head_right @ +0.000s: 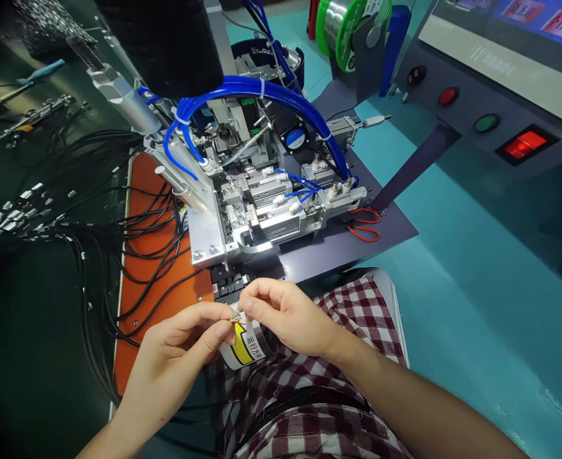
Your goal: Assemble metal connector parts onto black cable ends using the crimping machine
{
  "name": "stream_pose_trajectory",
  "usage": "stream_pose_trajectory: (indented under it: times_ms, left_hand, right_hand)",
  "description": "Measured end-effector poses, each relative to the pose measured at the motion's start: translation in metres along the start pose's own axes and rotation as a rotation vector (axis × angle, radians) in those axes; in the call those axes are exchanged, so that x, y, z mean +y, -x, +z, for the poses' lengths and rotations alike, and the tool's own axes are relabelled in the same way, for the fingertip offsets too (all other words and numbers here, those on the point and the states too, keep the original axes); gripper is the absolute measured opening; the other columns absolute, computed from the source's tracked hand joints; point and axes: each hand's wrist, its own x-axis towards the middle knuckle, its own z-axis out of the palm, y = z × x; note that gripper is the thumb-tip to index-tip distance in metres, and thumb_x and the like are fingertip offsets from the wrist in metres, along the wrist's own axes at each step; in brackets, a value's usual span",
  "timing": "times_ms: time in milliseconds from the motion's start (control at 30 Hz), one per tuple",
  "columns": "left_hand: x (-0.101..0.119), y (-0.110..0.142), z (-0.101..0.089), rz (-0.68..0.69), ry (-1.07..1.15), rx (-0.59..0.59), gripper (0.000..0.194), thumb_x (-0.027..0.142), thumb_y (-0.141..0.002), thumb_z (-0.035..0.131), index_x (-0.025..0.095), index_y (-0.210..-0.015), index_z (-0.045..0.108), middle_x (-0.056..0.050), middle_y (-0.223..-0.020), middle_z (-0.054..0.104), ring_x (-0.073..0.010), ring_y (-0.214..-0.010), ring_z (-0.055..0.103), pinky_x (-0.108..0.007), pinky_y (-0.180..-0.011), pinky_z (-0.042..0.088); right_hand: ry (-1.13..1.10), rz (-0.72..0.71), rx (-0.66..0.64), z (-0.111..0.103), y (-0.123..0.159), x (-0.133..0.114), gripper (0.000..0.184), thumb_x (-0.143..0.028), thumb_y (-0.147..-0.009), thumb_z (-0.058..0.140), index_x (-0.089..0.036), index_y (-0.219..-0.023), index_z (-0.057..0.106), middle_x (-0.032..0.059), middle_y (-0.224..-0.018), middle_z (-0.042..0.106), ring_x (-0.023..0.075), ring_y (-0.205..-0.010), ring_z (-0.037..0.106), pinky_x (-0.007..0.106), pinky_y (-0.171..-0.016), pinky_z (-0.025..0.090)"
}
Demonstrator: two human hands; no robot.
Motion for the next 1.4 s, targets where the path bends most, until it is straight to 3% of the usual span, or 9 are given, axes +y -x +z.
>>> stream_pose_trajectory:
  times_ms: [267,467,700,867,1100,1300,1400]
  left_hand:
    - [0.000,-0.001,-0.002,-0.032,0.063,-0.006,0.009,0.022,-0.086,0.061,0.022,-0.082,0.070,0.001,-0.069,0.067,-0.0114,-0.062,0.062,-0.018,-0.056,0.052]
    - [0.001,-0.001,-0.001,-0.003,0.018,0.023,0.008,0.022,-0.084,0.062,0.020,-0.081,0.070,-0.001,-0.070,0.068,-0.0125,-0.058,0.062,-0.020,-0.053,0.051]
    - [0.001,-0.002,0.000,0.039,-0.011,0.028,0.009,0.021,-0.085,0.061,0.021,-0.081,0.070,-0.001,-0.070,0.069,-0.0133,-0.060,0.063,-0.020,-0.055,0.051]
    - [0.003,-0.002,0.000,0.055,-0.018,0.015,0.009,0.020,-0.084,0.062,0.020,-0.080,0.070,-0.001,-0.069,0.068,-0.0125,-0.060,0.062,-0.019,-0.054,0.050]
    - [0.003,-0.001,-0.003,0.058,0.001,-0.013,0.009,0.019,-0.085,0.061,0.021,-0.081,0.070,0.000,-0.071,0.068,-0.0118,-0.060,0.062,-0.019,-0.056,0.050]
    - [0.001,-0.001,-0.003,0.046,0.026,-0.003,0.009,0.020,-0.084,0.061,0.021,-0.083,0.070,-0.001,-0.071,0.068,-0.0119,-0.058,0.061,-0.020,-0.054,0.050]
    - [0.003,-0.002,-0.002,0.042,0.039,-0.033,0.009,0.018,-0.083,0.062,0.021,-0.079,0.070,0.001,-0.069,0.067,-0.0108,-0.059,0.060,-0.017,-0.053,0.048]
  right_hand:
    - [-0.152,-0.006,-0.015,0.004,-0.002,0.005,0.024,-0.038,-0.090,0.059,-0.016,-0.079,0.058,-0.0037,-0.067,0.051,0.0083,-0.059,0.046,0.022,-0.059,0.042]
    - [-0.069,-0.049,0.043,0.001,0.001,0.004,0.018,-0.032,-0.086,0.064,-0.016,-0.077,0.063,-0.0003,-0.072,0.061,0.0123,-0.069,0.058,0.026,-0.067,0.049]
    - [0.014,-0.082,0.034,-0.007,0.002,0.002,0.013,-0.028,-0.083,0.067,-0.017,-0.075,0.066,0.0008,-0.073,0.065,0.0127,-0.066,0.059,0.025,-0.062,0.050]
    - [-0.063,-0.065,0.002,-0.006,0.001,0.006,0.013,-0.029,-0.079,0.071,-0.017,-0.077,0.066,0.0013,-0.074,0.066,0.0131,-0.068,0.060,0.026,-0.063,0.051]
    - [-0.206,-0.001,-0.040,-0.001,-0.003,0.012,0.024,-0.037,-0.079,0.072,-0.016,-0.074,0.062,-0.0027,-0.064,0.057,0.0091,-0.058,0.051,0.024,-0.059,0.046]
    - [-0.039,-0.032,0.017,0.008,0.004,0.011,0.030,-0.044,-0.088,0.059,-0.018,-0.076,0.052,-0.0054,-0.062,0.041,0.0077,-0.052,0.034,0.021,-0.047,0.031]
    - [0.074,-0.133,0.012,0.008,0.005,0.014,0.025,-0.038,-0.094,0.051,-0.019,-0.078,0.049,-0.0029,-0.069,0.043,0.0101,-0.060,0.039,0.023,-0.055,0.036]
